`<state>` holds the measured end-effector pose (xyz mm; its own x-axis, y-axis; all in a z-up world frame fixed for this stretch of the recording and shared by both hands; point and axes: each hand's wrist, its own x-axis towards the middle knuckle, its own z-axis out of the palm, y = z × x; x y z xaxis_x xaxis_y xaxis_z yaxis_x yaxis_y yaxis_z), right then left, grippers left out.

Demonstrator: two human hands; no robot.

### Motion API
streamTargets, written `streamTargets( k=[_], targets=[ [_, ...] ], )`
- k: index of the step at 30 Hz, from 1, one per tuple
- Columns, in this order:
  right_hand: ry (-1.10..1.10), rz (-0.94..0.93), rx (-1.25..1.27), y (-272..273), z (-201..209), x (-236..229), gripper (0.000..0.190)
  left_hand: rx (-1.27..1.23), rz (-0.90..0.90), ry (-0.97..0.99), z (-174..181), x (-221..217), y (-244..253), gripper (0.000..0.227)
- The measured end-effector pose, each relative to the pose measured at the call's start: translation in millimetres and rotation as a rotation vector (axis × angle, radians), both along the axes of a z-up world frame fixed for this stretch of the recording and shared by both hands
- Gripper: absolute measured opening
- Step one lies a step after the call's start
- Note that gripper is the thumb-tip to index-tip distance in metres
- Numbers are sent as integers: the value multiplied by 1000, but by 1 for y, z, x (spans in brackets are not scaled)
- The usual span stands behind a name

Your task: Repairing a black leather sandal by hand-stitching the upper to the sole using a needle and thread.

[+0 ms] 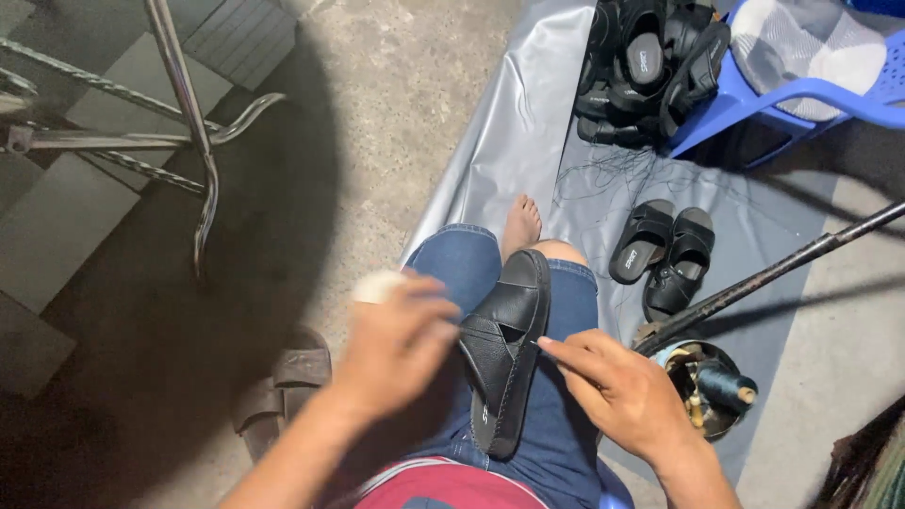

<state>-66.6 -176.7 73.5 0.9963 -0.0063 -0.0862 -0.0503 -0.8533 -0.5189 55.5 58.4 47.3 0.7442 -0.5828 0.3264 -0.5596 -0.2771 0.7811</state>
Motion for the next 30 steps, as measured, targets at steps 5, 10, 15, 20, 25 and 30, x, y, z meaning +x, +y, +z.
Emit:
streamTargets(
  k=[5, 10, 15, 20, 25, 30],
  targets=[
    [70, 39, -143, -4, -9, 6, 39, 159, -79, -15, -11, -23, -39, 24],
    [145, -6, -142, -1, -6, 5, 42, 216, -40, 5, -19, -32, -46, 18],
    [141, -13, -107, -2, -9, 5, 43, 224, 4, 73, -22, -36, -50, 9],
    [139, -21, -114, -3, -9, 4, 43, 211, 13, 100, -28, -39, -53, 11],
    [96, 6, -119, -7, -11, -1, 48, 189, 36, 121, -30, -45, -56, 11],
    [77, 3, -174, -6, -14, -2, 46, 191, 72, 133, -33, -49, -59, 12]
  ],
)
